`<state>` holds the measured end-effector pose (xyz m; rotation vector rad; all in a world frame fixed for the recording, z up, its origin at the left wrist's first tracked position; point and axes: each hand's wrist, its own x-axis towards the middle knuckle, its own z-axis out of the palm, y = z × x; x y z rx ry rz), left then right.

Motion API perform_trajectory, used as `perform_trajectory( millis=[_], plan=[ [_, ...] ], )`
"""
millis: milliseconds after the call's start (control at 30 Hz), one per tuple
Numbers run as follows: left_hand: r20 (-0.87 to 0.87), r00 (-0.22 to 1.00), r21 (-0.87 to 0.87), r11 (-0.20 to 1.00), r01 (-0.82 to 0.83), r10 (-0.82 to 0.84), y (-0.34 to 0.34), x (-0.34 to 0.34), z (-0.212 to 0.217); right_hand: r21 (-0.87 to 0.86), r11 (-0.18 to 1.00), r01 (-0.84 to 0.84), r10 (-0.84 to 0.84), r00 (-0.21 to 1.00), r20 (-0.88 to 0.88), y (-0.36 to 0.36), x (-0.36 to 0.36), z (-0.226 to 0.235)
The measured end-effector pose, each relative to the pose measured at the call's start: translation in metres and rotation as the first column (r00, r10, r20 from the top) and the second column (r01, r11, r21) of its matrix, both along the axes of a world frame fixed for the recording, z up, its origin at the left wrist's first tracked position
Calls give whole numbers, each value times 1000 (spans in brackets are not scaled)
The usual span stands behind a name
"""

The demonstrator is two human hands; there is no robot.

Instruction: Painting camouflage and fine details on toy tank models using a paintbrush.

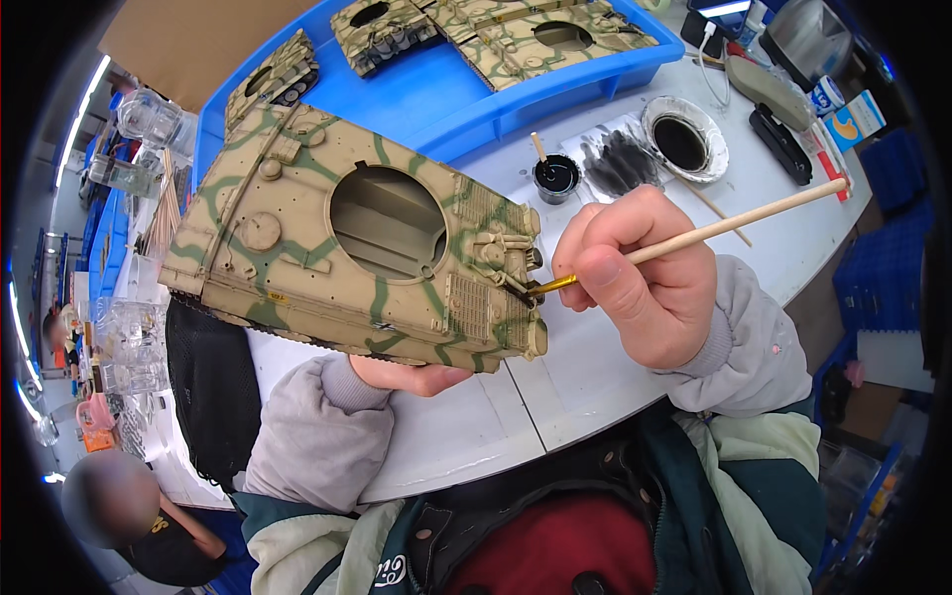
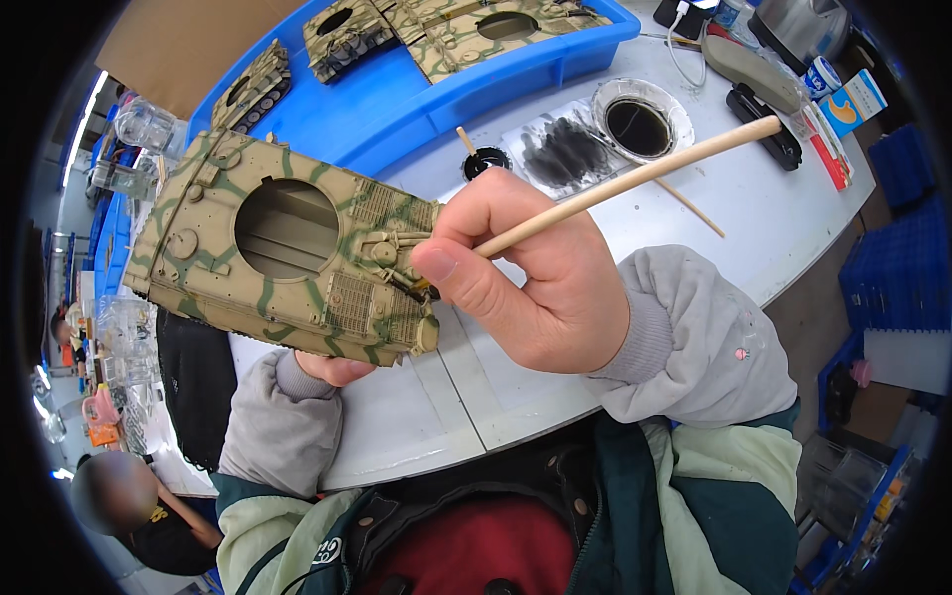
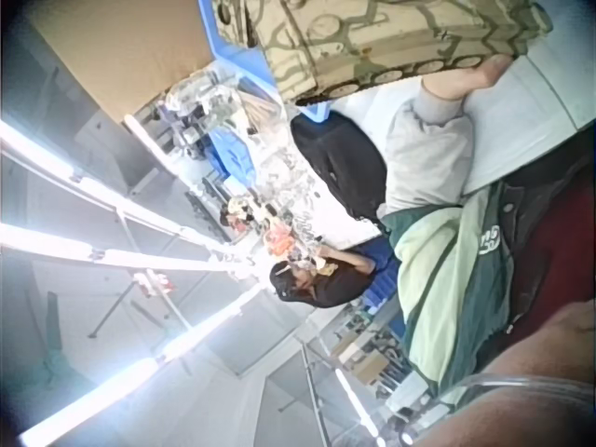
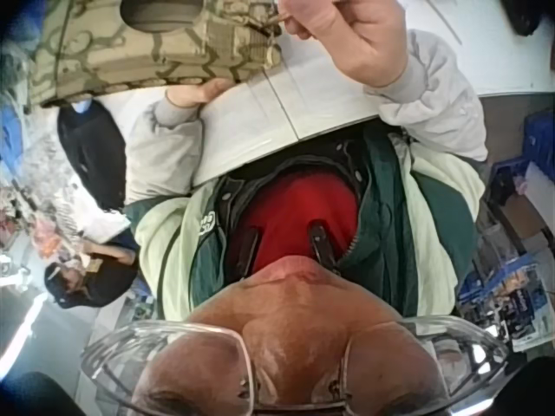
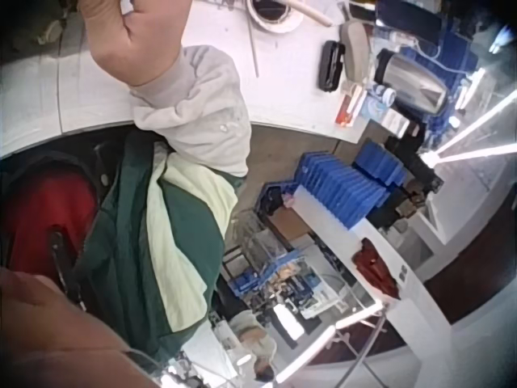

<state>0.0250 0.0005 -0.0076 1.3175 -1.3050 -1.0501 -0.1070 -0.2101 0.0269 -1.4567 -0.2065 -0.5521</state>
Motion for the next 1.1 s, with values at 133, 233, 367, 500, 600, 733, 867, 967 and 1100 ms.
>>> perform_trajectory(
  millis=[133,233,367,500,600,733,867,967,1100],
  plan=[
    [22,998,35,998,53,-53,2,3,-1,-8,1000,17,-17,1000,-13,2,0,2],
    [47,997,26,998,53,-54,3,2,-2,21,1000,21,-21,1000,-20,2,1,2],
    [61,996,-21,997,73,-71,0,1,1,-17,1000,-8,8,1000,-22,2,-1,1],
    [169,982,-35,996,87,-79,2,3,0,-26,999,44,-45,999,-28,3,1,2],
    [226,970,-12,995,98,-93,4,5,-2,10,1000,0,0,1000,20,3,1,1],
    [206,975,-20,996,89,-83,2,3,-1,-7,1000,23,-23,1000,-6,3,1,1],
    [137,987,-13,996,83,-81,3,4,0,14,1000,-3,2,999,54,5,2,-1],
    [232,971,-40,997,66,-55,1,1,-2,-50,998,29,-24,996,89,4,3,-3],
    [171,983,2,997,72,-72,2,3,0,-255,964,-74,83,996,22,-5,0,3]
  ],
)
